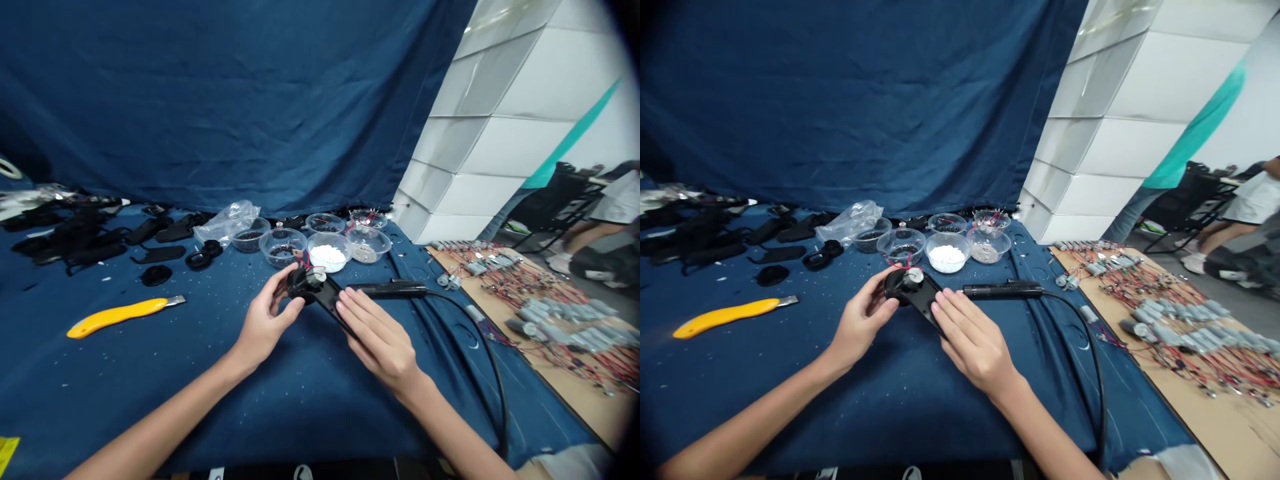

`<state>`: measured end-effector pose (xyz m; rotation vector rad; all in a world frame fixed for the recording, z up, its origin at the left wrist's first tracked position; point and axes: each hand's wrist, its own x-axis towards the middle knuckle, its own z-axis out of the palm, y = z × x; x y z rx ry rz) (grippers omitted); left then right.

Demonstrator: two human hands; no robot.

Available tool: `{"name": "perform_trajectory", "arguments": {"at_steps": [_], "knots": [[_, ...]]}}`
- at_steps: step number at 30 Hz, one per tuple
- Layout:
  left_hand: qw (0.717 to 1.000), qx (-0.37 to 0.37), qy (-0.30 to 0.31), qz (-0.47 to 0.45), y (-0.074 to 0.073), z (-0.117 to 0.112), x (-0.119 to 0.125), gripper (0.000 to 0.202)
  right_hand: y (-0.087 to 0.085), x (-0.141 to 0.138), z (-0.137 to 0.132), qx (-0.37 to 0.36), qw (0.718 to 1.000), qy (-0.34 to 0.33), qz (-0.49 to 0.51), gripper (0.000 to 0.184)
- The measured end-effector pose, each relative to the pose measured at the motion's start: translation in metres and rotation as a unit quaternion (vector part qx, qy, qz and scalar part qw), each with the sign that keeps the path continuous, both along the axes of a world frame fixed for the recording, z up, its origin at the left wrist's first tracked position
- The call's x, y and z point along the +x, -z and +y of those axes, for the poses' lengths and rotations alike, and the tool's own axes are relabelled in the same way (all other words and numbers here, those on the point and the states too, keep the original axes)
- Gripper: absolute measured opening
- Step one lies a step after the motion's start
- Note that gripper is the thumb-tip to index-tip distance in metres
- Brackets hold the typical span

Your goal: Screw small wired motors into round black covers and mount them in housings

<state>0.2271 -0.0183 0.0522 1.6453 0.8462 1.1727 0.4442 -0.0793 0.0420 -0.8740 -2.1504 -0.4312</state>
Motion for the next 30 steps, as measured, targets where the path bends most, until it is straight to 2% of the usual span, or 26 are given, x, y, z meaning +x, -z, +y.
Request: {"name": "perform_trajectory", "arguments": {"at_steps": [4, 7, 11, 20, 25, 30], "knots": [[0.997, -0.007, -0.057, -0.047, -0.002, -0.008, 0.015, 0.064, -0.015, -0.015, -0.004, 0.017, 1.0, 0.0, 0.007, 0.065], [0.996, 0.004, -0.08, -0.039, -0.005, -0.009, 0.019, 0.054, -0.02, -0.022, -0.004, 0.022, 0.999, 0.02, 0.014, 0.066], [0.996, 0.031, -0.087, -0.017, -0.009, -0.01, 0.022, 0.038, -0.021, -0.027, -0.004, 0.037, 0.999, 0.03, -0.004, 0.064], [0.99, 0.056, -0.128, -0.017, -0.016, -0.011, 0.031, 0.025, -0.019, -0.039, -0.003, 0.058, 0.998, 0.036, -0.006, 0.057], [0.991, 0.059, -0.12, 0.005, -0.016, -0.007, 0.031, 0.024, -0.017, -0.04, -0.003, 0.078, 0.996, 0.032, -0.017, 0.059], [0.992, 0.065, -0.106, 0.019, -0.014, -0.002, 0.028, 0.021, -0.018, -0.039, -0.003, 0.068, 0.997, 0.04, -0.014, 0.059]]}}
